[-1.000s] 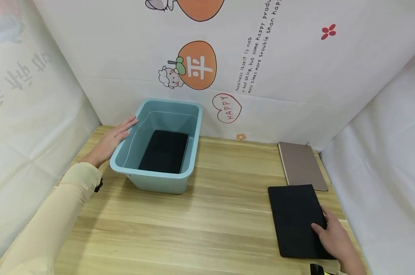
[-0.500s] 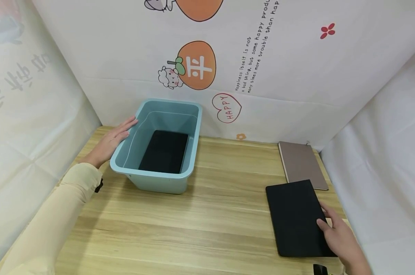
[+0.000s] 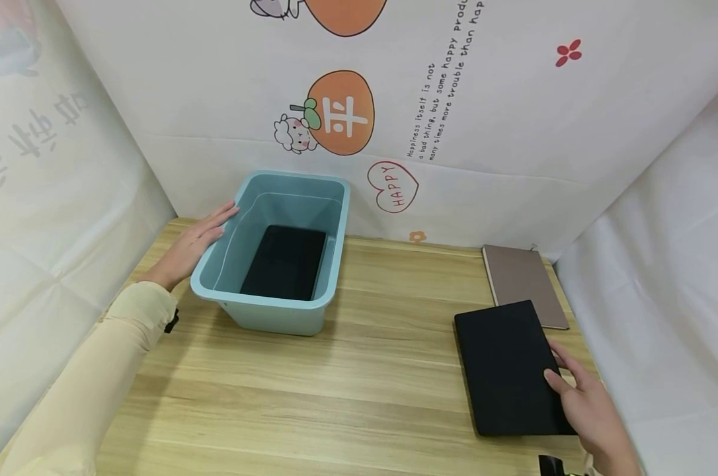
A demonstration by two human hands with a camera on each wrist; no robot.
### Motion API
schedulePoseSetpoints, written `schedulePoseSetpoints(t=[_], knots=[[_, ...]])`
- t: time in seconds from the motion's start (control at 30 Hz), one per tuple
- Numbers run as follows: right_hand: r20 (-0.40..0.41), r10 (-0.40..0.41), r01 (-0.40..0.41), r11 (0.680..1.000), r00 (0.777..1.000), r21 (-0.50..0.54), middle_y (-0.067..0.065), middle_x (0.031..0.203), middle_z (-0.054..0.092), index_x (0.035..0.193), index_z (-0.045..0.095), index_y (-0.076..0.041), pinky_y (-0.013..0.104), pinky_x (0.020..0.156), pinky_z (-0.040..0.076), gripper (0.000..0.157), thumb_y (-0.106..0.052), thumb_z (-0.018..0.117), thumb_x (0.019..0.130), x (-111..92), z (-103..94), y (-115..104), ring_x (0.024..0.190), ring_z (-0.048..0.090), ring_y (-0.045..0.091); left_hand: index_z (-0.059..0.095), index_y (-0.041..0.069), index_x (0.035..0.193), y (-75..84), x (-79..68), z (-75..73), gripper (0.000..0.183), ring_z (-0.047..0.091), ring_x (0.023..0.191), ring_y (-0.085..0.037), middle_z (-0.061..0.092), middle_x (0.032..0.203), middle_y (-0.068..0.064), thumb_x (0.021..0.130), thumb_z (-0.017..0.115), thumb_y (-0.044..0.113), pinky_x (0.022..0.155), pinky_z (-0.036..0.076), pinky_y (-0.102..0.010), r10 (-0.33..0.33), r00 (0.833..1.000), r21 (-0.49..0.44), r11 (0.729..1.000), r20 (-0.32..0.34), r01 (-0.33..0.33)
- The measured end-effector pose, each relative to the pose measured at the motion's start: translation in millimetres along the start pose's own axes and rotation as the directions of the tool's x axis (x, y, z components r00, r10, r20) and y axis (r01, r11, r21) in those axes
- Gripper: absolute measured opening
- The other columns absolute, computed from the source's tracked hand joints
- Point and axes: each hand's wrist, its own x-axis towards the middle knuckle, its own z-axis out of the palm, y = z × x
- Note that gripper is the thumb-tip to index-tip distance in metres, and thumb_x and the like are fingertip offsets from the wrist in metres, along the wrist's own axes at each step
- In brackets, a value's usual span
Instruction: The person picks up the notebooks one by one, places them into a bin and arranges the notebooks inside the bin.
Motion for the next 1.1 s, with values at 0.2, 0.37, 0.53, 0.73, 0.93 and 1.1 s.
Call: schedulePoseSetpoints(t=[0.2,0.37,0.53,0.73,0.93,1.1], knots=[[-0.1,-0.049,0.062,0.989,0.994,0.133,0.024,0.141,0.034,0.165,0.014,-0.031,0.027,0.068,0.06,0.065,-0.038,0.046,0.109,2.3,8.1,-1.1,0.081,0.063,-0.007,0.031,0.045,0.158,0.0,0.0,-0.8,0.048,0.011,0.161,-0.018,0.014,0.167,0.029,0.11,0.031,0.05,0.126,0.012,-0.065,0.003,1.0,0.002,1.0,0.002,-0.003],[-0.124,-0.065,0.085,0.983,0.99,0.164,0.011,0.132,0.039,0.163,0.016,-0.036,0.026,0.069,0.06,0.064,-0.038,0.048,0.108,5.1,10.1,-7.6,0.082,0.064,-0.007,0.031,0.047,0.158,-0.9,0.0,-0.2,0.048,0.011,0.161,-0.017,0.013,0.165,0.033,0.11,0.032,0.051,0.126,0.013,-0.066,-0.003,1.0,0.002,1.0,0.004,0.003],[-0.113,-0.063,0.081,0.984,0.992,0.159,0.027,0.146,0.029,0.163,0.012,-0.038,0.015,0.071,0.055,0.065,-0.041,0.045,0.108,10.1,8.6,-17.5,0.095,0.051,-0.016,0.031,0.047,0.158,-2.5,0.8,0.0,0.049,0.011,0.161,-0.018,0.013,0.165,0.033,0.109,0.031,0.052,0.125,0.013,-0.066,-0.001,1.0,0.008,1.0,0.004,0.001],[-0.136,-0.054,0.077,0.982,0.989,0.17,0.029,0.157,0.02,0.162,0.012,-0.04,0.003,0.073,0.043,0.064,-0.042,0.045,0.108,15.2,9.0,-28.5,0.137,0.037,0.018,0.031,0.048,0.157,-2.7,1.0,-0.1,0.048,0.011,0.161,-0.017,0.013,0.165,0.033,0.109,0.032,0.052,0.126,0.013,-0.066,0.0,1.0,-0.001,1.0,0.005,0.0],[-0.122,-0.071,0.099,0.966,0.99,0.238,0.015,0.167,0.017,0.161,0.011,-0.045,0.0,0.083,0.037,0.064,-0.045,0.046,0.107,17.5,5.9,-37.2,0.154,0.018,0.023,0.031,0.05,0.156,-4.6,1.4,0.3,0.047,0.011,0.161,-0.017,0.014,0.166,0.032,0.109,0.032,0.052,0.126,0.013,-0.066,0.009,1.0,-0.008,1.0,0.004,-0.009],[-0.152,-0.12,0.173,0.896,0.981,0.41,-0.01,0.141,0.042,0.163,0.021,-0.034,0.002,0.078,0.044,0.067,-0.034,0.055,0.105,20.8,5.5,-43.7,0.119,0.045,-0.01,0.031,0.049,0.157,-4.5,1.6,0.2,0.047,0.011,0.161,-0.017,0.014,0.168,0.029,0.11,0.032,0.052,0.126,0.012,-0.066,0.01,1.0,-0.015,1.0,0.005,-0.01]])
